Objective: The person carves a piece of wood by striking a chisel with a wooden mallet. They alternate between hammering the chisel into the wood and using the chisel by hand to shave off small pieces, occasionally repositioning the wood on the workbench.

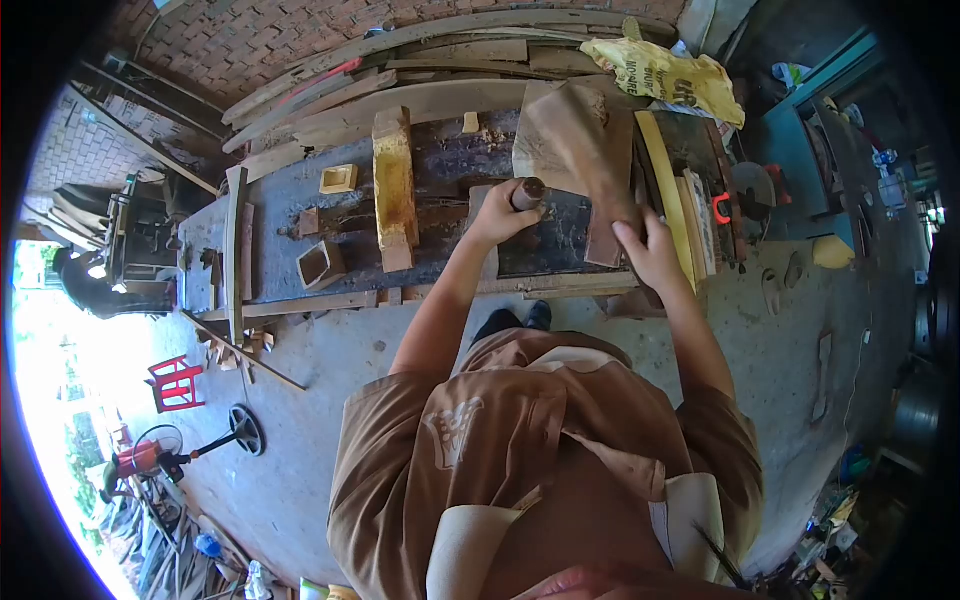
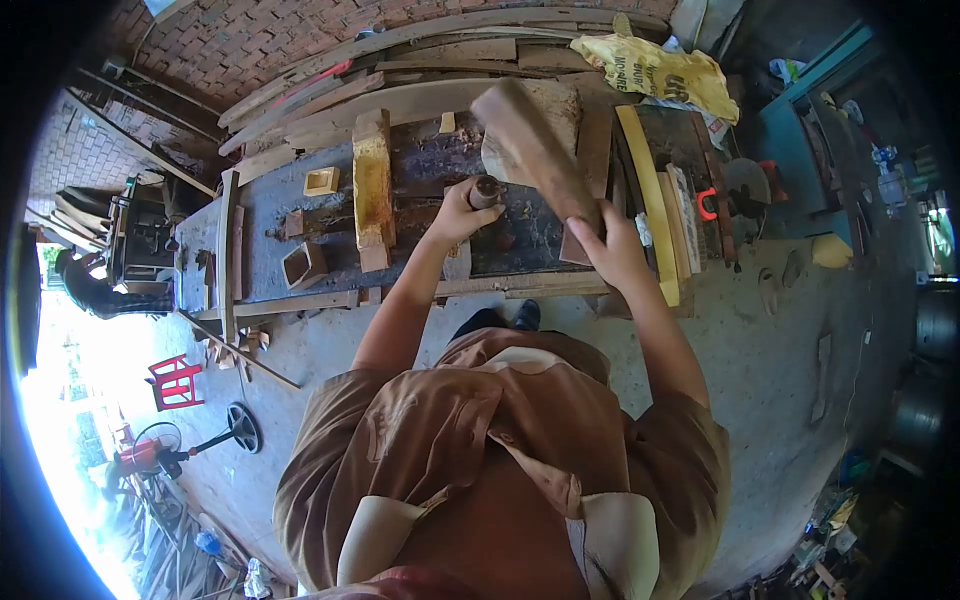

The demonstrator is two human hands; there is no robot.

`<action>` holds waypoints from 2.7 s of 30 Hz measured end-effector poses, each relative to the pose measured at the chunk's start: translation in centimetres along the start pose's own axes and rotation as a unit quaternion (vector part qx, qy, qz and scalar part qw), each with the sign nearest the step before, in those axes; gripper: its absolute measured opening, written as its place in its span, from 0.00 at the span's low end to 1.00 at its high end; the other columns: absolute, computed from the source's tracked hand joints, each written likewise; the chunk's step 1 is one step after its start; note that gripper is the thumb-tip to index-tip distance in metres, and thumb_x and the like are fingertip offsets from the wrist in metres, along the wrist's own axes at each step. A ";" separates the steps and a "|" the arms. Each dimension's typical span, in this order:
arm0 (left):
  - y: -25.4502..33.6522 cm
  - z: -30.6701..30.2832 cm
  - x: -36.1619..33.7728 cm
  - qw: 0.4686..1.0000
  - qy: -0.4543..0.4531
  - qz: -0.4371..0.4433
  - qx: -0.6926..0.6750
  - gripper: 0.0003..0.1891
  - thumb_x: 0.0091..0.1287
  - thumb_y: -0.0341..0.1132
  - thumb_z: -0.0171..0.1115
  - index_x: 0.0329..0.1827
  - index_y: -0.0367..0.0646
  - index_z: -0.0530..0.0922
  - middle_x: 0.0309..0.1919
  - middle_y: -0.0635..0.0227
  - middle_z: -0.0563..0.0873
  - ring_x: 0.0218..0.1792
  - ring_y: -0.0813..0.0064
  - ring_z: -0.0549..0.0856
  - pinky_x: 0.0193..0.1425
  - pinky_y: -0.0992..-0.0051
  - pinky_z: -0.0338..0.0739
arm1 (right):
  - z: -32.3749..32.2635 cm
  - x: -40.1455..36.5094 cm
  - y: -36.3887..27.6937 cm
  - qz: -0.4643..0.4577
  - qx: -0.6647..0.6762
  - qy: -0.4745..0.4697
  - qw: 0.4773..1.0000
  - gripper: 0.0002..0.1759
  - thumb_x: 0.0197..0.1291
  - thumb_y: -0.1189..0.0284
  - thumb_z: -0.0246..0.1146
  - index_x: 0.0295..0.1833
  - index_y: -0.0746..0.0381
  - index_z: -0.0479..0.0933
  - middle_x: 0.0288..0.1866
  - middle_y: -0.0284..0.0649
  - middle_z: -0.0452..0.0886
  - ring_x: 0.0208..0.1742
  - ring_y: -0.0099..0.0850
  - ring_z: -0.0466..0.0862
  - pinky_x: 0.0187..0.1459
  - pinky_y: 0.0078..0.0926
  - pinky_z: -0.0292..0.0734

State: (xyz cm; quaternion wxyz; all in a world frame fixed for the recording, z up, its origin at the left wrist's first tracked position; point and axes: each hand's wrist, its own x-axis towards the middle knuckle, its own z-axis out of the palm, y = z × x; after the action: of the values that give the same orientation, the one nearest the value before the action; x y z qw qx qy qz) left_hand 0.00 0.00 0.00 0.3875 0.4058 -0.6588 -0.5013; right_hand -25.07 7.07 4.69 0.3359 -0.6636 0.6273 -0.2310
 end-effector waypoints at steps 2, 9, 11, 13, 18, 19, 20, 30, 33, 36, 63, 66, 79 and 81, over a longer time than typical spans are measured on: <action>0.3 0.0 0.2 1.000 -0.006 -0.009 -0.022 0.12 0.49 0.30 0.66 0.37 0.38 0.77 0.27 0.74 0.79 0.30 0.84 0.74 0.36 0.79 0.71 | -0.1 0.0 -0.8 -0.058 0.242 0.107 0.963 0.28 0.58 0.57 0.59 0.56 0.67 0.66 0.40 0.43 0.78 0.43 0.30 0.78 0.46 0.25 0.71; 0.1 0.9 0.3 1.000 -0.009 -0.013 -0.015 0.11 0.49 0.29 0.66 0.36 0.38 0.77 0.27 0.75 0.79 0.30 0.85 0.73 0.36 0.79 0.71 | 1.7 1.0 -1.4 -0.163 0.121 0.116 0.972 0.26 0.57 0.56 0.59 0.51 0.68 0.69 0.38 0.51 0.79 0.40 0.40 0.81 0.44 0.32 0.73; -0.6 1.0 0.3 0.998 0.011 0.007 -0.065 0.11 0.49 0.29 0.66 0.35 0.37 0.77 0.28 0.75 0.78 0.30 0.85 0.73 0.36 0.79 0.71 | 1.5 1.3 -0.8 -0.162 0.058 0.058 0.983 0.27 0.56 0.54 0.59 0.49 0.67 0.71 0.36 0.55 0.79 0.38 0.48 0.81 0.41 0.37 0.74; -0.4 0.4 0.2 0.999 -0.004 -0.002 -0.032 0.11 0.50 0.28 0.66 0.35 0.37 0.77 0.28 0.76 0.78 0.30 0.85 0.73 0.36 0.79 0.71 | 0.4 1.5 -0.2 -0.076 -0.072 0.020 0.994 0.28 0.56 0.51 0.59 0.48 0.66 0.72 0.34 0.56 0.79 0.37 0.52 0.80 0.38 0.40 0.74; -0.3 0.3 0.2 0.999 -0.010 -0.033 -0.038 0.15 0.49 0.28 0.65 0.41 0.36 0.77 0.29 0.74 0.79 0.31 0.85 0.74 0.37 0.80 0.72 | -1.4 3.9 0.1 -0.036 -0.043 0.126 0.991 0.35 0.55 0.45 0.56 0.50 0.68 0.70 0.35 0.58 0.79 0.39 0.54 0.80 0.40 0.43 0.74; -0.3 0.4 0.2 0.999 -0.011 -0.026 -0.042 0.15 0.49 0.28 0.65 0.40 0.36 0.77 0.29 0.74 0.79 0.31 0.85 0.74 0.37 0.80 0.72 | -1.6 4.7 0.1 -0.039 -0.046 0.124 0.990 0.35 0.55 0.45 0.56 0.50 0.68 0.70 0.35 0.58 0.79 0.39 0.54 0.80 0.40 0.43 0.74; -0.3 0.4 0.1 0.999 -0.011 -0.021 -0.044 0.14 0.50 0.29 0.65 0.40 0.36 0.77 0.29 0.74 0.79 0.31 0.85 0.74 0.37 0.80 0.71 | -1.6 5.7 0.3 -0.018 -0.099 0.131 0.986 0.36 0.55 0.44 0.56 0.51 0.69 0.70 0.35 0.58 0.80 0.39 0.53 0.80 0.40 0.42 0.75; -0.5 0.1 -0.1 0.998 -0.008 -0.030 -0.055 0.14 0.50 0.29 0.67 0.40 0.38 0.76 0.30 0.77 0.78 0.32 0.85 0.73 0.39 0.80 0.70 | 0.2 15.4 -0.6 -0.102 -0.363 0.066 0.924 0.27 0.55 0.47 0.58 0.39 0.64 0.73 0.25 0.47 0.80 0.28 0.45 0.82 0.30 0.39 0.78; -0.8 0.0 -0.2 0.999 -0.005 -0.013 -0.042 0.14 0.50 0.30 0.67 0.40 0.38 0.76 0.29 0.76 0.78 0.32 0.85 0.73 0.38 0.80 0.70 | 1.4 16.8 -0.1 -0.078 -0.380 0.037 0.921 0.28 0.53 0.49 0.61 0.43 0.65 0.72 0.37 0.48 0.80 0.40 0.45 0.81 0.37 0.41 0.77; -0.5 -0.3 -0.2 1.000 -0.017 -0.002 -0.006 0.14 0.49 0.30 0.67 0.39 0.38 0.76 0.28 0.75 0.77 0.31 0.85 0.73 0.36 0.80 0.69 | 1.8 17.2 0.4 -0.119 -0.406 0.056 0.904 0.26 0.51 0.51 0.63 0.43 0.65 0.73 0.52 0.45 0.75 0.53 0.40 0.76 0.43 0.35 0.77; -10.0 -0.5 -8.9 0.862 0.100 -0.357 0.345 0.52 0.39 0.59 0.71 0.66 0.42 0.59 0.62 0.49 0.66 0.66 0.49 0.60 0.64 0.52 0.59 | 8.8 9.5 -7.9 -0.203 0.214 -0.027 0.955 0.07 0.61 0.75 0.57 0.40 0.67 0.78 0.30 0.39 0.82 0.33 0.25 0.82 0.36 0.20 0.74; -11.3 0.7 -10.3 0.834 0.098 -0.397 0.370 0.58 0.41 0.65 0.67 0.71 0.45 0.49 0.68 0.49 0.54 0.70 0.47 0.46 0.64 0.41 0.50 | 8.5 9.3 -8.0 -0.174 0.240 -0.019 0.955 0.07 0.62 0.77 0.56 0.41 0.67 0.78 0.30 0.37 0.82 0.32 0.22 0.81 0.35 0.19 0.74; -10.4 0.8 -9.1 0.797 0.006 -0.479 0.369 0.64 0.41 0.73 0.60 0.73 0.49 0.33 0.72 0.52 0.34 0.71 0.51 0.29 0.66 0.38 0.33 | 7.9 8.7 -7.1 -0.150 0.232 -0.041 0.960 0.07 0.62 0.76 0.56 0.41 0.66 0.78 0.29 0.37 0.80 0.32 0.21 0.80 0.37 0.18 0.74; -9.8 0.6 -8.8 0.792 -0.004 -0.484 0.371 0.65 0.40 0.72 0.62 0.73 0.50 0.32 0.72 0.52 0.34 0.71 0.51 0.28 0.66 0.38 0.33 | 7.6 8.5 -6.4 -0.122 0.210 -0.040 0.969 0.07 0.62 0.75 0.56 0.41 0.66 0.78 0.30 0.37 0.80 0.33 0.22 0.80 0.37 0.18 0.74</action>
State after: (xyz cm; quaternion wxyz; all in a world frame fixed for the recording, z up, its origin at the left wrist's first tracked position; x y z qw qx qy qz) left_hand 4.16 6.64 -10.54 -0.0891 0.7822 -0.5129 -0.3423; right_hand -14.29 -0.21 3.38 0.4615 -0.6585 0.4653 -0.3699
